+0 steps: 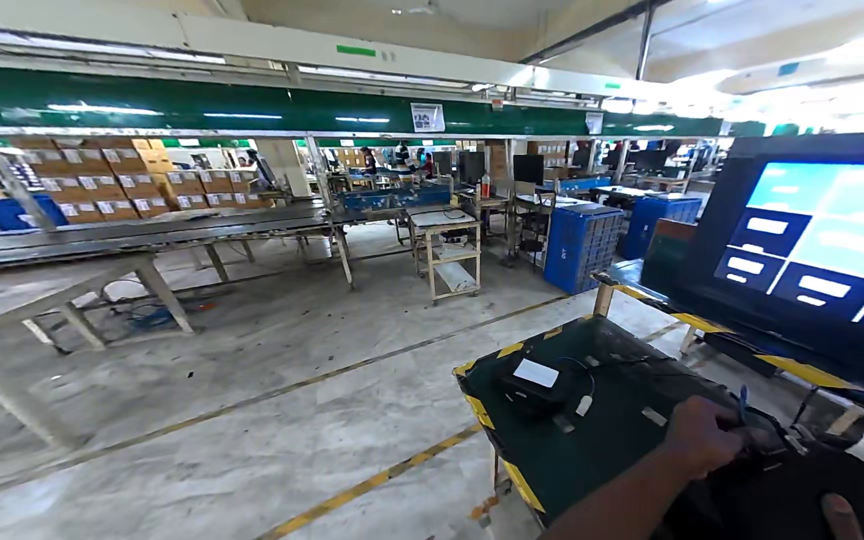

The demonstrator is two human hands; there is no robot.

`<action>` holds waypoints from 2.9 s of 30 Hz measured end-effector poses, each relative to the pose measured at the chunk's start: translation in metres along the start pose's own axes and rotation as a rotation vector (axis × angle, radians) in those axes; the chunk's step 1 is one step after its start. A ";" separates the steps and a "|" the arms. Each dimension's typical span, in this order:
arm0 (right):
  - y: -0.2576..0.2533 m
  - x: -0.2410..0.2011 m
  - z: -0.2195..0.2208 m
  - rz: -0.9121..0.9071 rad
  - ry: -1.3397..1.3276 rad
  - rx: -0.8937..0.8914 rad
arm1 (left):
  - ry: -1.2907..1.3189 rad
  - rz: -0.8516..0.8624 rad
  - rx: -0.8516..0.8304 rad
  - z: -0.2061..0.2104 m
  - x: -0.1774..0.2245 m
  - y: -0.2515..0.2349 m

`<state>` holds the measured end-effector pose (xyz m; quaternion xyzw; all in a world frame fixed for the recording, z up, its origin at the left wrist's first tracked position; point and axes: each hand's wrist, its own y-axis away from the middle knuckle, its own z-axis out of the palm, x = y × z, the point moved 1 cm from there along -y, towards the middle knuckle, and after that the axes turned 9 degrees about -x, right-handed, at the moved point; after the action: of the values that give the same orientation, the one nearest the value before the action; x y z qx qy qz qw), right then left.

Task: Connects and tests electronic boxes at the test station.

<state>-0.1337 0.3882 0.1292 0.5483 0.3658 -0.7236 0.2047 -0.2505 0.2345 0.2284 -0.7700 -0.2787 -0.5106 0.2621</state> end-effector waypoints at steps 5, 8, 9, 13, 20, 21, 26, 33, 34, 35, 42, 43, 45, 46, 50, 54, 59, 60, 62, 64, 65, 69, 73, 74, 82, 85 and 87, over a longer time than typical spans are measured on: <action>0.027 -0.038 0.024 0.145 -0.024 0.164 | 0.205 -0.045 0.163 -0.008 0.017 0.012; 0.028 -0.043 0.029 0.193 -0.078 0.193 | 0.153 -0.065 -0.034 -0.011 0.012 0.003; 0.026 -0.042 0.029 0.203 -0.085 0.167 | 0.132 -0.048 -0.067 -0.009 0.011 0.000; 0.019 -0.030 0.030 0.163 -0.103 0.094 | 0.154 -0.019 -0.043 -0.009 0.013 -0.008; 0.017 -0.024 0.031 0.127 -0.098 0.097 | -0.024 -0.083 -0.067 -0.009 0.020 -0.023; 0.017 -0.025 0.031 0.115 -0.087 0.095 | -0.106 -0.081 -0.054 -0.009 0.022 -0.024; 0.016 -0.023 0.029 0.117 -0.141 0.104 | -0.198 -0.036 0.133 0.003 0.021 -0.019; 0.018 -0.029 0.022 0.188 -0.336 0.118 | 0.279 0.166 0.144 0.003 0.007 -0.013; 0.016 -0.029 0.020 0.187 -0.338 0.115 | 0.244 0.164 0.087 0.003 0.008 -0.010; 0.014 -0.028 0.020 0.183 -0.340 0.108 | 0.237 0.165 0.055 0.003 0.007 -0.009; 0.011 -0.024 0.021 0.184 -0.325 0.116 | 0.287 0.186 0.000 0.001 -0.003 -0.007; 0.010 -0.024 0.022 0.184 -0.320 0.124 | 0.276 0.192 -0.002 0.001 -0.004 -0.008; 0.009 -0.021 0.021 0.174 -0.302 0.140 | 0.256 0.203 0.018 0.002 -0.007 -0.010; 0.008 -0.020 0.021 0.167 -0.293 0.146 | 0.249 0.208 0.041 0.004 -0.008 -0.011; 0.007 -0.017 0.022 0.155 -0.256 0.169 | 0.225 0.190 0.076 0.007 -0.006 -0.010; 0.006 -0.016 0.021 0.146 -0.251 0.181 | 0.183 0.153 0.034 0.004 -0.006 -0.009; 0.008 -0.022 0.028 0.160 -0.213 0.206 | -0.006 0.087 0.090 0.007 0.001 -0.008; 0.009 -0.023 0.030 0.179 -0.221 0.215 | -0.050 0.076 0.077 0.006 0.005 -0.009; 0.008 -0.023 0.028 0.195 -0.221 0.211 | -0.103 0.062 -0.017 -0.001 0.009 -0.012; 0.009 -0.020 0.024 0.180 -0.218 0.196 | -0.096 0.049 -0.109 -0.010 0.003 -0.014; 0.009 -0.019 0.023 0.174 -0.218 0.191 | -0.061 0.034 -0.132 -0.015 0.002 -0.013; 0.008 -0.020 0.024 0.206 -0.280 0.197 | 0.326 -0.042 -0.032 -0.023 0.009 0.000; 0.007 -0.019 0.022 0.213 -0.315 0.194 | 0.537 -0.103 -0.002 -0.010 0.010 0.007; 0.007 -0.019 0.022 0.220 -0.316 0.193 | 0.521 -0.093 0.015 -0.008 0.009 0.006; 0.007 -0.019 0.021 0.201 -0.310 0.243 | 0.138 0.001 0.186 0.014 -0.001 0.007; 0.007 -0.019 0.019 0.194 -0.316 0.260 | 0.160 -0.005 0.185 0.021 -0.007 0.007; 0.006 -0.019 0.019 0.197 -0.315 0.252 | 0.141 0.017 0.147 0.018 -0.006 0.007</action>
<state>-0.1353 0.3678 0.1477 0.4828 0.1805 -0.8169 0.2588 -0.2359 0.2406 0.2155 -0.7132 -0.2897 -0.5394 0.3413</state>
